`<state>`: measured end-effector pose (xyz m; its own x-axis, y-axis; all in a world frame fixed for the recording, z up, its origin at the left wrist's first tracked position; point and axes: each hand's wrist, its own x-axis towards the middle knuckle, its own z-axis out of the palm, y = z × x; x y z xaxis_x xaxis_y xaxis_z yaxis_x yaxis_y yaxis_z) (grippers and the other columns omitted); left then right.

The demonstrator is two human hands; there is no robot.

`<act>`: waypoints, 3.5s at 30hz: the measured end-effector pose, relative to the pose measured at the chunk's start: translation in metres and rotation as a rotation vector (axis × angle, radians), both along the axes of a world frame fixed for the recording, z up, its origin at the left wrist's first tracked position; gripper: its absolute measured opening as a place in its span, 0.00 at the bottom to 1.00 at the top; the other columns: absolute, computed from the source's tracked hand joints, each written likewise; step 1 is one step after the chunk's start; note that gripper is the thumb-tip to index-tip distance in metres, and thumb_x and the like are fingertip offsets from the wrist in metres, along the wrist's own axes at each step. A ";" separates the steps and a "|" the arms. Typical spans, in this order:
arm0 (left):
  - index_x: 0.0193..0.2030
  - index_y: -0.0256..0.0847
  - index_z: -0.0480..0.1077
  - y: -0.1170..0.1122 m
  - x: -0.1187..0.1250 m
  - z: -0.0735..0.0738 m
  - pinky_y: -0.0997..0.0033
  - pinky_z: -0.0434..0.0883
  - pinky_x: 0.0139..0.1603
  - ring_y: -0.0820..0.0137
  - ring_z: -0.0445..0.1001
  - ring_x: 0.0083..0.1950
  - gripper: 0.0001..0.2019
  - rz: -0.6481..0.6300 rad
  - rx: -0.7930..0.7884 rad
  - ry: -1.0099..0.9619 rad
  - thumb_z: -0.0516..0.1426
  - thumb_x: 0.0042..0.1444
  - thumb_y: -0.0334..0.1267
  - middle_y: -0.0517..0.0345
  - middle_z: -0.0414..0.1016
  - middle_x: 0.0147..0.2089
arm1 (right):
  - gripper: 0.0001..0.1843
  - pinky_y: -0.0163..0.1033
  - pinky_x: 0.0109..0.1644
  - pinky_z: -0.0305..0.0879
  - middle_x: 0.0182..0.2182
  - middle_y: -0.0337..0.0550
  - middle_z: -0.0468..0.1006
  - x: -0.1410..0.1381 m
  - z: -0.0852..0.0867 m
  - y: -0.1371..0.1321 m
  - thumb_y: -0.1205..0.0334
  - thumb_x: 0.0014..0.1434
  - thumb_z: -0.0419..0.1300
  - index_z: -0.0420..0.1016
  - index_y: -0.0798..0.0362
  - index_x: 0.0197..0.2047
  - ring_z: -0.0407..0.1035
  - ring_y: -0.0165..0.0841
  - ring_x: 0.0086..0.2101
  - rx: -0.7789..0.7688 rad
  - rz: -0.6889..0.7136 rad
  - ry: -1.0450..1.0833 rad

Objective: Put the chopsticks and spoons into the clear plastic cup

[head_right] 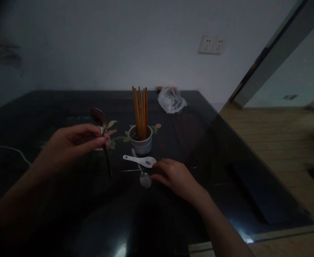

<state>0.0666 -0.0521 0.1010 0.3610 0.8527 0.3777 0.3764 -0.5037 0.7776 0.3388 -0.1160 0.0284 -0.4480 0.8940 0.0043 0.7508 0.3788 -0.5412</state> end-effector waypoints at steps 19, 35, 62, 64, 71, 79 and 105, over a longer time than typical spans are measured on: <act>0.32 0.36 0.68 0.090 0.053 0.008 0.69 0.75 0.40 0.71 0.77 0.35 0.07 0.047 -0.003 -0.320 0.61 0.49 0.35 0.56 0.76 0.36 | 0.14 0.43 0.46 0.70 0.44 0.47 0.78 -0.002 0.010 -0.002 0.64 0.61 0.58 0.74 0.50 0.51 0.74 0.40 0.43 -0.033 -0.033 -0.079; 0.34 0.38 0.68 0.094 0.054 -0.029 0.72 0.70 0.33 0.71 0.74 0.31 0.05 0.042 0.033 -0.124 0.58 0.53 0.37 0.61 0.72 0.28 | 0.15 0.44 0.48 0.68 0.45 0.47 0.77 -0.005 0.008 -0.003 0.64 0.63 0.58 0.72 0.51 0.53 0.72 0.40 0.45 -0.035 0.009 -0.131; 0.32 0.38 0.75 0.105 0.058 -0.034 0.70 0.67 0.40 0.66 0.75 0.37 0.06 0.125 0.059 0.119 0.58 0.53 0.38 0.56 0.78 0.34 | 0.16 0.45 0.48 0.69 0.46 0.46 0.77 -0.005 0.009 -0.003 0.66 0.61 0.58 0.74 0.50 0.53 0.73 0.40 0.44 -0.075 -0.027 -0.137; 0.32 0.38 0.75 0.105 0.058 -0.034 0.70 0.67 0.39 0.66 0.75 0.38 0.07 0.117 0.051 0.117 0.58 0.53 0.38 0.56 0.79 0.34 | 0.16 0.44 0.47 0.69 0.45 0.46 0.77 -0.005 0.009 -0.003 0.65 0.62 0.58 0.74 0.50 0.53 0.73 0.40 0.44 -0.082 -0.030 -0.132; 0.33 0.38 0.75 0.108 0.058 -0.037 0.71 0.68 0.40 0.67 0.75 0.38 0.07 0.088 0.024 0.103 0.58 0.54 0.38 0.55 0.80 0.35 | 0.16 0.44 0.48 0.69 0.46 0.47 0.77 -0.004 0.012 -0.003 0.66 0.62 0.58 0.73 0.50 0.53 0.73 0.39 0.44 -0.097 -0.030 -0.128; 0.33 0.38 0.71 0.107 0.057 -0.041 0.71 0.67 0.38 0.71 0.71 0.34 0.04 0.082 0.073 0.089 0.59 0.53 0.37 0.61 0.73 0.30 | 0.16 0.45 0.49 0.69 0.46 0.48 0.77 -0.004 0.009 -0.003 0.65 0.62 0.58 0.73 0.50 0.53 0.73 0.40 0.44 -0.081 -0.031 -0.114; 0.44 0.41 0.68 0.026 0.024 -0.032 0.66 0.68 0.41 0.68 0.72 0.36 0.08 0.085 0.565 0.284 0.51 0.60 0.37 0.57 0.73 0.34 | 0.14 0.42 0.47 0.69 0.44 0.46 0.77 -0.005 0.004 -0.003 0.66 0.61 0.58 0.74 0.51 0.50 0.73 0.38 0.43 -0.002 0.000 -0.106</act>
